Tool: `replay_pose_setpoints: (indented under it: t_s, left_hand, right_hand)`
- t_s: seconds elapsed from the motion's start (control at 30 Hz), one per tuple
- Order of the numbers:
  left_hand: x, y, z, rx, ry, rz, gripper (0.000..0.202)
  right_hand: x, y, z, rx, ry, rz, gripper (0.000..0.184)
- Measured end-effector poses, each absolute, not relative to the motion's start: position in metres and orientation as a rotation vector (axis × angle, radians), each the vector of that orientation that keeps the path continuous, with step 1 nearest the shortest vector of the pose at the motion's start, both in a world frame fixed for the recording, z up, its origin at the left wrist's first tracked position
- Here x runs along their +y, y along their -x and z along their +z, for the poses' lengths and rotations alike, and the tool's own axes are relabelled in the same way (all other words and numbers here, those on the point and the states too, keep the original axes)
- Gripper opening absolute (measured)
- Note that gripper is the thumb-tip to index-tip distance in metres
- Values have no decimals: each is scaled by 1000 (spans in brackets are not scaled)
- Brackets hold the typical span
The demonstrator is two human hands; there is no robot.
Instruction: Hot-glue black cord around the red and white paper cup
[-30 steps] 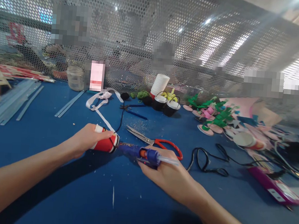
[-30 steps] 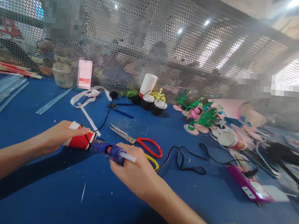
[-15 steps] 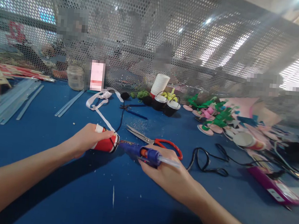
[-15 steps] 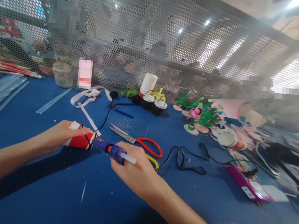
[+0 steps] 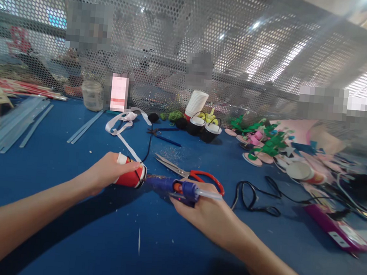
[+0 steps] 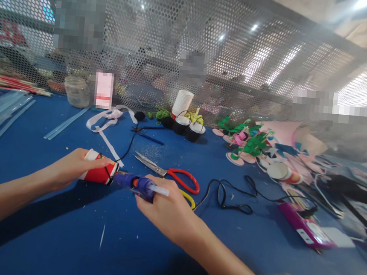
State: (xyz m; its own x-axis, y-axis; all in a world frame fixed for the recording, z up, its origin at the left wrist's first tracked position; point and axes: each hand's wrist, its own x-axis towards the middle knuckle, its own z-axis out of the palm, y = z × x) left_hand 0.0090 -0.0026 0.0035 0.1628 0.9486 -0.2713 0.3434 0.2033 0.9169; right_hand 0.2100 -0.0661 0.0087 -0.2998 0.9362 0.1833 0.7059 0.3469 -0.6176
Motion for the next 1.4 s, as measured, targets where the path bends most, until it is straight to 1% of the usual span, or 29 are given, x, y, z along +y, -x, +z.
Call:
replay_pose_setpoints:
  t_s: [0.3, 0.47, 0.73, 0.97, 1.17, 1.4]
  left_hand:
    - [-1, -7, -1, 1350, -1390, 687, 34]
    - [-2, -7, -1, 1344, -1393, 690, 33]
    - [-2, -7, -1, 1377, -1420, 692, 31]
    - [-3, -6, -1, 1367, -1452, 690, 31]
    - [-3, -6, -2, 1350, -1512, 668, 35]
    - [-3, -6, -3, 1383, -1505, 634, 37]
  right_hand:
    - [-60, -211, 6, -2044, 1463, 453, 9]
    - [-65, -210, 11, -2063, 1473, 549, 12]
    - [-59, -207, 13, -1978, 1555, 502, 18]
    - [-61, -211, 13, -1940, 1688, 651, 12]
    - [-56, -211, 10, -1910, 1635, 709, 17]
    - [-60, -213, 14, -1925, 1605, 753, 13]
